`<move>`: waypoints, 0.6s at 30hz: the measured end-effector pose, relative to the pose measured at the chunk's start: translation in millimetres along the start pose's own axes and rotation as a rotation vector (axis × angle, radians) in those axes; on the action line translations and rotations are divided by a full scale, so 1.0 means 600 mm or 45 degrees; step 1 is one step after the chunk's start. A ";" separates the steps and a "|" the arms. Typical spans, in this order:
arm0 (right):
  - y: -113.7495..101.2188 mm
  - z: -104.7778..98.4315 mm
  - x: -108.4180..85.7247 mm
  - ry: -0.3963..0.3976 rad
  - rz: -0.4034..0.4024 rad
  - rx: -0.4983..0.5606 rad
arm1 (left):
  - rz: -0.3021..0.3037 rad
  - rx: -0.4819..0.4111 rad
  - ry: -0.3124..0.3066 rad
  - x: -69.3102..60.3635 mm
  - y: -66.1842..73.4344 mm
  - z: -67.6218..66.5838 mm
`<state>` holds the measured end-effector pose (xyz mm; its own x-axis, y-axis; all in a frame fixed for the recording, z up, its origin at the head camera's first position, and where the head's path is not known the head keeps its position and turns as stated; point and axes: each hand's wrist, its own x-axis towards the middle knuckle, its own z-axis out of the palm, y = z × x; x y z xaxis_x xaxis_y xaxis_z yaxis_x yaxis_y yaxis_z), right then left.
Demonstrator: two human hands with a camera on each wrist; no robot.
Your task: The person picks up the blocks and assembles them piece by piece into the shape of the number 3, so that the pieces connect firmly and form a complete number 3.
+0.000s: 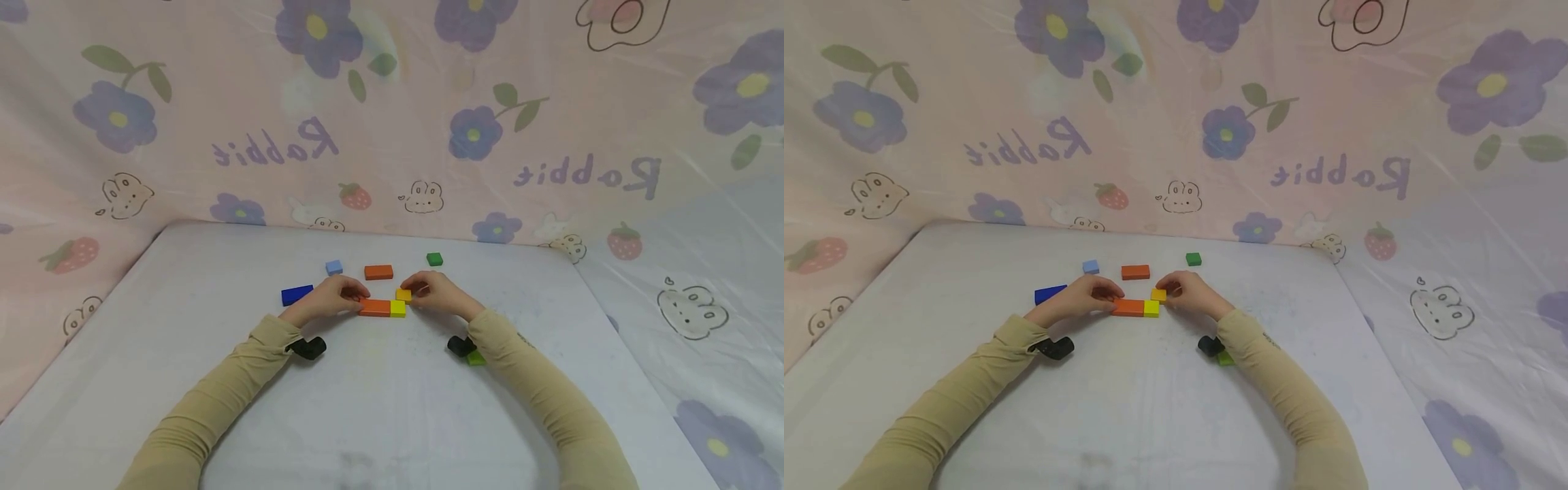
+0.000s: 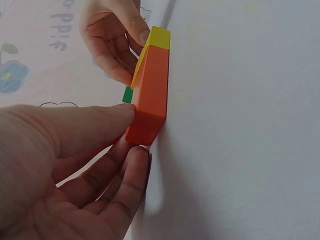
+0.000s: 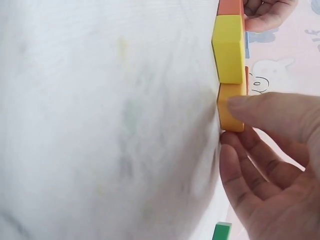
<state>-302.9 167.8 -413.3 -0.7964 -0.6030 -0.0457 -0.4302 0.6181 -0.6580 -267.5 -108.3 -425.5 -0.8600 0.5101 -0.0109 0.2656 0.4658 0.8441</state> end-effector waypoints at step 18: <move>0.000 0.003 -0.006 0.003 -0.001 0.021 | -0.008 -0.012 -0.006 -0.002 0.000 0.001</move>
<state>-299.5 169.3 -414.5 -0.7972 -0.6021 -0.0434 -0.4237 0.6093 -0.6702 -266.1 -108.3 -426.0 -0.8595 0.5108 -0.0188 0.2561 0.4622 0.8490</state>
